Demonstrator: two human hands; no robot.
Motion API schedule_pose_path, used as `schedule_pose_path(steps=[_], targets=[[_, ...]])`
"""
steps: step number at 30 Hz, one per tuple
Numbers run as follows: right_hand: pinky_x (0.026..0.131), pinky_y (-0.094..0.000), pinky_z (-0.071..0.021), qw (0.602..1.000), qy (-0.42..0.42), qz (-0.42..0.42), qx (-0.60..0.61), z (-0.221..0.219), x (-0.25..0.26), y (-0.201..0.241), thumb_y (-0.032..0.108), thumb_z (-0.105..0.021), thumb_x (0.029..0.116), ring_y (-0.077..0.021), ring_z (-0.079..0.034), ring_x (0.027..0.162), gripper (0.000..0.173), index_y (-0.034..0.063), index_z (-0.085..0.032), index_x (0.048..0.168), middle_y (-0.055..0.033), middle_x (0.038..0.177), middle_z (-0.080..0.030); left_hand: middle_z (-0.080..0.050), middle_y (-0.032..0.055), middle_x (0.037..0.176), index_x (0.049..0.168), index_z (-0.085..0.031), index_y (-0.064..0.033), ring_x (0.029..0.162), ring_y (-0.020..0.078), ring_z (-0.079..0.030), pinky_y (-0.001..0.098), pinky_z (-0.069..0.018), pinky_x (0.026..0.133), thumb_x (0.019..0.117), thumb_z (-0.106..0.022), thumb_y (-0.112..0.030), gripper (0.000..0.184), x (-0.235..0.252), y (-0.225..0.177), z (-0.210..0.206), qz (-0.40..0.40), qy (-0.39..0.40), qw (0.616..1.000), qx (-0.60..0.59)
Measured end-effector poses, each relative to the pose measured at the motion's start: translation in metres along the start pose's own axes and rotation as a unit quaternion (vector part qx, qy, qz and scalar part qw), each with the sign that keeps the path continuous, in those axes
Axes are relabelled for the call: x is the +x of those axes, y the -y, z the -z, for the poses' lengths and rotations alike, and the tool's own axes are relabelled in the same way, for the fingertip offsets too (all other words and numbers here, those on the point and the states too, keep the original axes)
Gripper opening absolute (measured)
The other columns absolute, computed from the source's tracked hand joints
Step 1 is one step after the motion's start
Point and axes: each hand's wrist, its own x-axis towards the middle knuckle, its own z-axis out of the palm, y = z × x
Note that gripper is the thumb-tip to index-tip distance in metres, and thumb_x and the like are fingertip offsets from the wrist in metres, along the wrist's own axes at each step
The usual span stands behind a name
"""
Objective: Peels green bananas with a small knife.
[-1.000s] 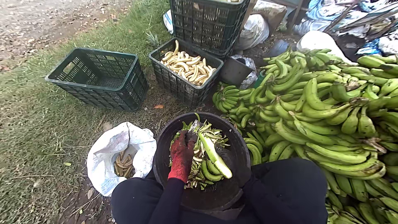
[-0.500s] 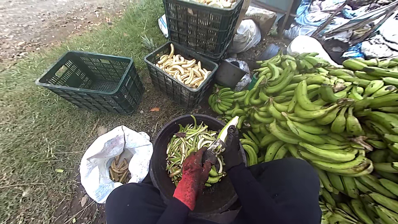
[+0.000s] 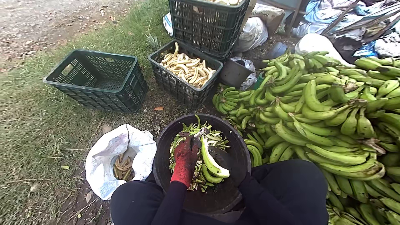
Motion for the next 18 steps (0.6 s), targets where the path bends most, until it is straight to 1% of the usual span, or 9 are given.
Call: schedule_pose_path(steps=[2,5,8,10,12,13,15,17,18], targets=[[0.09,-0.0338,-0.0576,1.0,-0.016,0.022,0.009,0.003,0.0,0.004,0.029,-0.037,0.1104,-0.0153,-0.067,0.103,0.045,-0.0005,-0.05,0.143,-0.0137,0.119,-0.067,-0.068,0.0154,0.127,0.146,-0.058,-0.0246,0.118,0.0334,-0.065,0.0546,-0.0496,0.103,0.1018,-0.052,-0.039,0.047,-0.005,-0.003,-0.005,-0.021,-0.004,1.0,-0.001],[0.097,-0.0296,-0.052,0.99,-0.058,-0.127,-0.026,-0.015,-0.011,0.066,0.012,-0.041,0.1098,-0.0125,-0.064,0.103,0.032,0.0013,-0.057,0.135,-0.0104,0.116,-0.066,-0.068,0.0166,0.127,0.146,-0.058,-0.0193,0.12,0.0332,-0.064,0.0536,-0.0486,0.105,0.1025,-0.053,-0.036,0.046,-0.006,-0.002,-0.005,-0.023,-0.038,0.999,-0.03],[0.098,-0.0376,-0.0551,0.993,-0.002,-0.062,-0.099,0.011,0.003,0.016,0.034,-0.043,0.1091,-0.0168,-0.067,0.109,0.049,0.007,-0.047,0.15,-0.0112,0.126,-0.068,-0.068,0.0139,0.129,0.143,-0.059,-0.0179,0.122,0.0308,-0.063,0.0539,-0.0474,0.108,0.1028,-0.053,-0.037,0.045,0.002,0.013,0.002,-0.013,-0.071,0.996,-0.044],[0.088,-0.0363,-0.0582,0.994,-0.103,0.001,-0.037,0.019,0.013,-0.002,0.03,-0.04,0.1093,-0.0173,-0.069,0.101,0.043,0.0035,-0.052,0.141,-0.0133,0.117,-0.069,-0.068,0.0101,0.129,0.143,-0.059,-0.0217,0.123,0.0264,-0.062,0.0514,-0.0476,0.108,0.1038,-0.051,-0.043,0.046,-0.004,0.01,0.002,-0.032,-0.03,0.997,-0.061],[0.093,-0.0305,-0.0528,0.979,-0.201,0.015,0.01,0.006,0.007,0.025,0.023,-0.036,0.1111,-0.0128,-0.062,0.108,0.039,0.0019,-0.053,0.139,-0.0129,0.125,-0.064,-0.068,0.0056,0.13,0.143,-0.06,-0.0249,0.124,0.0198,-0.062,0.0478,-0.0485,0.109,0.105,-0.046,-0.052,0.049,-0.016,0.003,-0.002,-0.043,0.06,0.993,-0.087],[0.094,-0.0272,-0.0508,0.97,-0.241,0.009,0.032,-0.002,0.004,0.04,0.022,-0.034,0.1119,-0.0099,-0.06,0.108,0.039,0.0019,-0.053,0.14,-0.0114,0.126,-0.062,-0.068,0.0039,0.13,0.142,-0.06,-0.0249,0.121,0.0173,-0.064,0.0457,-0.0511,0.106,0.1055,-0.044,-0.054,0.049,-0.023,0.001,-0.006,-0.037,0.103,0.988,-0.111],[0.087,-0.0252,-0.0523,0.955,-0.287,-0.008,0.076,-0.002,0.009,0.039,0.027,-0.032,0.1125,-0.0072,-0.06,0.098,0.041,0.0031,-0.053,0.138,-0.0083,0.117,-0.063,-0.071,0.0034,0.115,0.138,-0.061,-0.0217,0.097,0.0151,-0.072,0.0398,-0.0621,0.085,0.107,-0.04,-0.054,0.05,-0.034,-0.001,-0.015,0.019,0.154,0.959,-0.239],[0.067,-0.0335,-0.0568,0.935,-0.328,-0.043,0.131,0.007,0.026,0.023,0.041,-0.032,0.1114,-0.0148,-0.065,0.077,0.047,0.0035,-0.058,0.126,-0.0109,0.095,-0.066,-0.073,0.0089,0.097,0.134,-0.063,-0.0159,0.075,0.0203,-0.072,0.0372,-0.0617,0.066,0.1081,-0.036,-0.056,0.055,-0.04,-0.004,-0.018,0.118,0.177,0.9,-0.38],[0.068,-0.0382,-0.0569,0.929,-0.341,-0.062,0.134,0.011,0.028,0.02,0.046,-0.033,0.1105,-0.019,-0.066,0.078,0.052,0.0035,-0.059,0.127,-0.0136,0.097,-0.067,-0.072,0.0102,0.092,0.133,-0.063,-0.0143,0.07,0.0215,-0.071,0.0367,-0.0608,0.062,0.1083,-0.033,-0.058,0.058,-0.039,-0.004,-0.016,0.156,0.193,0.881,-0.404]])
